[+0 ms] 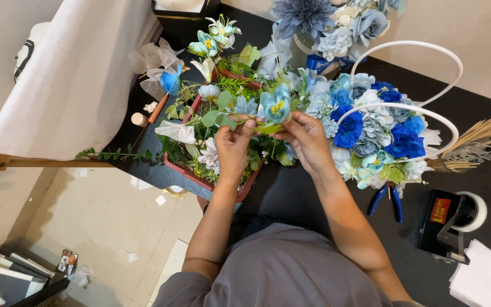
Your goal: The person arranges artificial flowers and greenery into a white basket. They select various blue and white flowers from a tray, adjust their positions within the basket, and add greenery to fill gaps.
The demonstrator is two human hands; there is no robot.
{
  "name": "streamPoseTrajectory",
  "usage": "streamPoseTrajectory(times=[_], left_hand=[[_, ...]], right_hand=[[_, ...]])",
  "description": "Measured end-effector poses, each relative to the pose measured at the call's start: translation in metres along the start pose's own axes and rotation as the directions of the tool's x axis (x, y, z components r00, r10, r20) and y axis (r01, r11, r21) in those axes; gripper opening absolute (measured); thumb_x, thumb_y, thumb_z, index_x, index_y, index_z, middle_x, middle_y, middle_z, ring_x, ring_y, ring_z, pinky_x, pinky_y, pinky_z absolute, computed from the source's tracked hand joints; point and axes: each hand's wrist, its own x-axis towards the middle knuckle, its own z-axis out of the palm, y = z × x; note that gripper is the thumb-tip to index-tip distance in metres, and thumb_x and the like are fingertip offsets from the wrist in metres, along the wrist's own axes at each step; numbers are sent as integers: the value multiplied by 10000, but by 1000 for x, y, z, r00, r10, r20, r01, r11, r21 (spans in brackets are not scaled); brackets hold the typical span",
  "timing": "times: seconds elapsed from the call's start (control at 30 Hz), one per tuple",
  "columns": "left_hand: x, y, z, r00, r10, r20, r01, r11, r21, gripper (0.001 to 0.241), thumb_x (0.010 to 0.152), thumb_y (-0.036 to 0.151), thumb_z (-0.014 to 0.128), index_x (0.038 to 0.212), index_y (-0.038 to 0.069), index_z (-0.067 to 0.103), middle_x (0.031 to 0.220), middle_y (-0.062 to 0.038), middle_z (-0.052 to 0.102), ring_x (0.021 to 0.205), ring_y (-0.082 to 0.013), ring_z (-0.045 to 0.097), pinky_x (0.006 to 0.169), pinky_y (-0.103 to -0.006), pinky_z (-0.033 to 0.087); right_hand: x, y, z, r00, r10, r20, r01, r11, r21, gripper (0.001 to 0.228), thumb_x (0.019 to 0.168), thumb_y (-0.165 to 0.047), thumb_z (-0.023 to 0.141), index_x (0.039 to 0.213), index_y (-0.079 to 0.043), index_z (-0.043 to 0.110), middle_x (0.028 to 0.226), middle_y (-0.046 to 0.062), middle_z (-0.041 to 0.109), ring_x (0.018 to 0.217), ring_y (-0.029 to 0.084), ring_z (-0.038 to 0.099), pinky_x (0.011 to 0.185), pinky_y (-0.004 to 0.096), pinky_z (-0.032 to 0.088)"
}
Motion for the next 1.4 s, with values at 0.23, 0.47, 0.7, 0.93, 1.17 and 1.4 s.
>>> streamPoseTrajectory(times=[0.23, 0.47, 0.7, 0.93, 1.17, 1.4], left_hand=[[-1, -8, -9, 995, -37, -92, 35, 999, -31, 121, 826, 54, 600, 889, -16, 524, 874, -135, 604, 807, -194, 627, 629, -265, 564], [-3, -10, -8, 990, -112, -83, 109, 993, -36, 137, 852, 90, 578, 944, 8, 518, 823, -171, 624, 743, -221, 649, 641, -272, 570], [-5, 1, -1, 991, -125, -41, 124, 992, -35, 133, 859, 123, 571, 955, 49, 516, 841, -160, 632, 764, -214, 650, 664, -269, 565], [-5, -7, -13, 997, -71, 25, 70, 997, 25, 244, 804, 119, 642, 1002, 82, 503, 903, -103, 619, 844, -177, 615, 735, -308, 540], [-9, -18, -18, 994, -78, 81, 69, 992, 107, 227, 766, 50, 672, 969, 71, 573, 932, -74, 624, 916, -134, 561, 788, -323, 490], [-9, -22, -14, 992, -100, 78, 93, 992, 82, 191, 759, 59, 691, 915, 67, 582, 829, -28, 615, 806, -77, 563, 750, -269, 473]], right_hand=[[-8, -6, 4, 999, 38, 39, -37, 999, -14, 263, 725, 42, 643, 975, 57, 563, 834, 121, 595, 744, 163, 631, 707, 270, 557], [-7, 2, 2, 994, 96, 43, -97, 995, 22, 240, 769, 3, 629, 987, 28, 530, 787, 106, 580, 682, 161, 631, 596, 191, 552], [-7, 8, -6, 989, 141, 48, -145, 985, 90, 192, 785, 1, 611, 959, 19, 532, 778, 138, 598, 684, 185, 640, 566, 162, 536], [-11, 8, 0, 997, 64, 34, -65, 998, 24, 226, 750, 19, 648, 949, 12, 541, 795, 95, 603, 706, 158, 633, 614, 184, 537], [-13, 21, -4, 998, -38, 49, 42, 996, -74, 183, 732, 72, 650, 892, -5, 606, 806, 56, 594, 753, 124, 586, 685, 244, 514], [-12, 35, -19, 998, -37, 52, 38, 999, -12, 414, 740, 118, 580, 1135, 9, 521, 967, 39, 556, 879, 100, 534, 819, 284, 472]])
